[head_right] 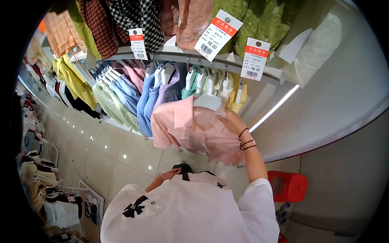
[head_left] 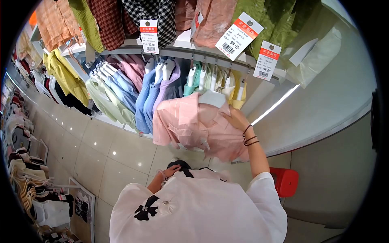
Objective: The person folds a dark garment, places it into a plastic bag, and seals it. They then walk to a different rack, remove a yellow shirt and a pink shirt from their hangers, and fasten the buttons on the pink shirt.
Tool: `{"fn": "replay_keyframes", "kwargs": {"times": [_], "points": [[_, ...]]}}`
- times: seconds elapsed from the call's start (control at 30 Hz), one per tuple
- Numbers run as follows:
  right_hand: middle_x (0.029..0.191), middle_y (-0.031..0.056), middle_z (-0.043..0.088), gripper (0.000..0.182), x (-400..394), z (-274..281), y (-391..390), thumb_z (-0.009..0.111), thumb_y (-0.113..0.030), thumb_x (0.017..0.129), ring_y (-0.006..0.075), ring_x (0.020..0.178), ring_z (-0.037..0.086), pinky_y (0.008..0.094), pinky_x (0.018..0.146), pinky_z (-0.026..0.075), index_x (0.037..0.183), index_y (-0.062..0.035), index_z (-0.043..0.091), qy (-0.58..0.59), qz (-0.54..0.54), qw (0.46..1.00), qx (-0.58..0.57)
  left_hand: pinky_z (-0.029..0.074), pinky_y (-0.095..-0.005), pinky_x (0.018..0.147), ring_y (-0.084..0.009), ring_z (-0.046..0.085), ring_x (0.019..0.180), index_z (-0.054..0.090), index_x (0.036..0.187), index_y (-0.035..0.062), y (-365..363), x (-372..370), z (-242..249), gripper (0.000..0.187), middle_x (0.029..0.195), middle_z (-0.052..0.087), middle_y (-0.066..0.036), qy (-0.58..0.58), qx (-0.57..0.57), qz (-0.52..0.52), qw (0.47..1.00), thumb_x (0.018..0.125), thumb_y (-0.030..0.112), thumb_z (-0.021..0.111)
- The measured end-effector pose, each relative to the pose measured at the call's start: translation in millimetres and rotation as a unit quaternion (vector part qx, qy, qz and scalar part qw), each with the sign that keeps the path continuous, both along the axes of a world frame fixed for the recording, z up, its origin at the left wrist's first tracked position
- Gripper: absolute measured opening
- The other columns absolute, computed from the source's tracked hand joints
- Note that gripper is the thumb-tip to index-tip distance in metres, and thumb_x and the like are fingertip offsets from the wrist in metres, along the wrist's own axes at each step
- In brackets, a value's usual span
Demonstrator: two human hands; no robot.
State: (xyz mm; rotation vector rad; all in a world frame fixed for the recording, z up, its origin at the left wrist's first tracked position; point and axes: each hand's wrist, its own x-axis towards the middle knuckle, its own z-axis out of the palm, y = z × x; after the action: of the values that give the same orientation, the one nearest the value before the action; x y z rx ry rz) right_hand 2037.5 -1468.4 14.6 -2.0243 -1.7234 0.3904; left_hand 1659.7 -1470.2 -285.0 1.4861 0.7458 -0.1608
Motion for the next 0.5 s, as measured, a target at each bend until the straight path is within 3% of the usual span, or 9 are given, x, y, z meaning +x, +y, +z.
{"fn": "replay_keyframes", "kwargs": {"times": [0.23,0.43,0.5], "points": [[0.087,0.0298,0.053,0.055,6.3,-0.8,23.2,0.052,-0.036,0.079,0.0419,0.084,0.052,0.0416,0.073,0.041,0.106,0.0105,0.040,0.058,-0.007,0.998,0.003,0.025,-0.0287,0.098,-0.0212,0.034,0.117,0.040,0.121,0.0059,0.3,-2.2,2.2,0.047,0.124,0.040,-0.011,-0.017,-0.014,0.010,1.000,0.086,0.038,0.041],[0.079,0.0295,0.053,0.061,-1.6,-5.7,39.2,0.049,-0.043,0.079,0.0405,0.078,0.053,0.0419,0.070,0.042,0.107,0.0104,0.037,0.036,0.063,0.994,0.079,0.026,-0.0282,0.097,-0.0206,0.034,0.116,0.041,0.120,0.0061,3.6,-2.5,-6.6,0.046,0.123,0.041,-0.010,-0.021,-0.014,0.026,0.999,0.086,0.036,0.044],[0.077,0.0289,0.054,0.058,-8.7,-10.2,40.9,0.049,-0.043,0.080,0.0401,0.075,0.054,0.0418,0.067,0.043,0.104,0.0094,0.039,0.025,0.052,0.997,0.043,0.026,-0.0280,0.097,-0.0206,0.034,0.116,0.040,0.121,0.0065,3.7,-1.5,-3.0,0.046,0.124,0.040,-0.010,-0.015,-0.019,0.022,0.999,0.086,0.036,0.043]]}}
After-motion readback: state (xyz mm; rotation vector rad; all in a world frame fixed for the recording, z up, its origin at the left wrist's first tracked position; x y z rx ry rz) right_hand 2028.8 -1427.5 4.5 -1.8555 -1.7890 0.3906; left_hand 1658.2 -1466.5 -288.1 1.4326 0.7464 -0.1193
